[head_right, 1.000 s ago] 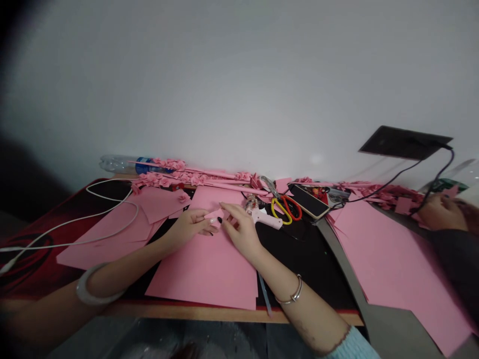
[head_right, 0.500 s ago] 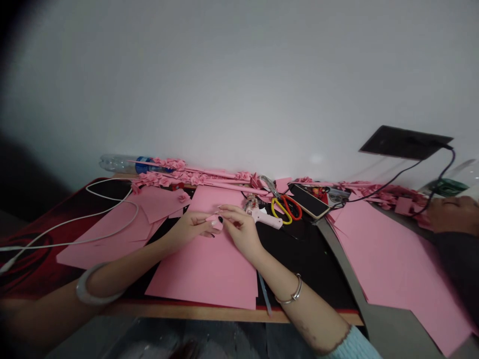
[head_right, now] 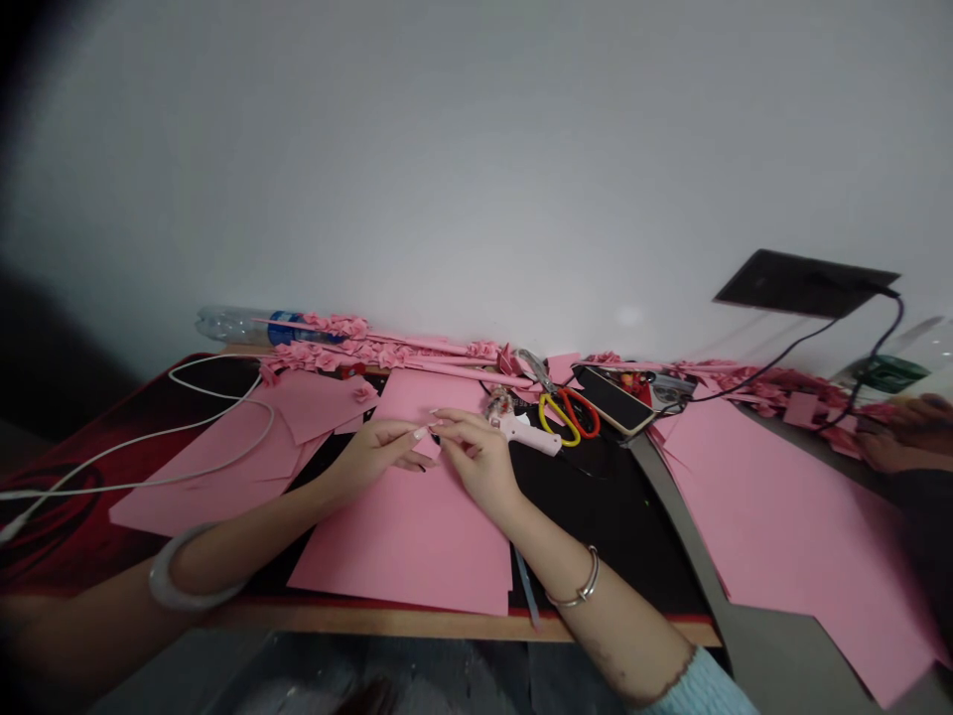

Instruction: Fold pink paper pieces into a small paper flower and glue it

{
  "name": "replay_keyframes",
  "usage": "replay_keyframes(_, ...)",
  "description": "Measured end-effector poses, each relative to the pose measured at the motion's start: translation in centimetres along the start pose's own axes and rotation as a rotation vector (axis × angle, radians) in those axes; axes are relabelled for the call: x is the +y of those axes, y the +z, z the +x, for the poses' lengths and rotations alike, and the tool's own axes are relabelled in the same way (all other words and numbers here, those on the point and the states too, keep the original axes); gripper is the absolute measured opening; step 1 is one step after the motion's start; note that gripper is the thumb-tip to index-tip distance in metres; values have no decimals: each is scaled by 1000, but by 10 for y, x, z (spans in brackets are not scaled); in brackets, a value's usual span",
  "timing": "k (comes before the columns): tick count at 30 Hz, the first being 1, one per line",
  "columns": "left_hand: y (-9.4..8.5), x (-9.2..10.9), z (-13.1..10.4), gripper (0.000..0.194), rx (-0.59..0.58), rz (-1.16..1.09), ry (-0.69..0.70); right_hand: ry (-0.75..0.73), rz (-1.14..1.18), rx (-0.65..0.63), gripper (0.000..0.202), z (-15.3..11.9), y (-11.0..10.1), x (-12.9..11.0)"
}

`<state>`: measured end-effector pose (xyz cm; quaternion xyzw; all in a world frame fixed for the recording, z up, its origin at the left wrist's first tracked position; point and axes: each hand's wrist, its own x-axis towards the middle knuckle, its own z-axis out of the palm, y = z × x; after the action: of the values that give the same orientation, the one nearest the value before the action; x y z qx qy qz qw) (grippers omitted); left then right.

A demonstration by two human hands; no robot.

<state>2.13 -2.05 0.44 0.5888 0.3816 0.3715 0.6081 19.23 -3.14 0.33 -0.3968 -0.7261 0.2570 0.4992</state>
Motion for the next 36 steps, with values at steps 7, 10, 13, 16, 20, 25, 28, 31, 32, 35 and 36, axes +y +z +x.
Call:
replay_keyframes(7, -1, 3, 0, 34, 59, -78, -24, -234, -267, -115, 35, 0, -7, -2)
replay_keyframes(10, -2, 2, 1, 32, 76, -129, -54, -276, -327, -156, 38, 0, -8, -2)
replay_keyframes(13, -3, 0, 2, 28, 80, -187, -80, -301, -369, -183, 40, 0, -9, -1)
replay_keyframes(16, -3, -1, 2, 26, 81, -234, -105, -310, -399, -212, 40, 0, -8, -2)
replay_keyframes(20, -3, -1, 3, 27, 85, -261, -108, -304, -393, -223, 41, 0, -8, -2)
replay_keyframes(25, -4, -6, 5, 35, 52, -234, -98, -272, -344, -184, 40, 0, -8, 1)
replay_keyframes(28, -4, -9, 5, 34, 19, -195, -84, -235, -296, -183, 41, 1, -8, 1)
replay_keyframes(31, -4, -9, 6, 33, 23, -170, -65, -186, -237, -189, 40, 1, -8, -1)
replay_keyframes(32, -4, -9, 6, 33, 30, -157, -58, -160, -220, -185, 40, 1, -7, -2)
replay_keyframes(35, -4, -7, 6, 33, 32, -93, -7, -43, -160, -134, 40, 1, -5, -3)
replay_keyframes(36, -3, -6, 6, 33, 24, -65, 18, 0, -136, -117, 38, 1, -5, -2)
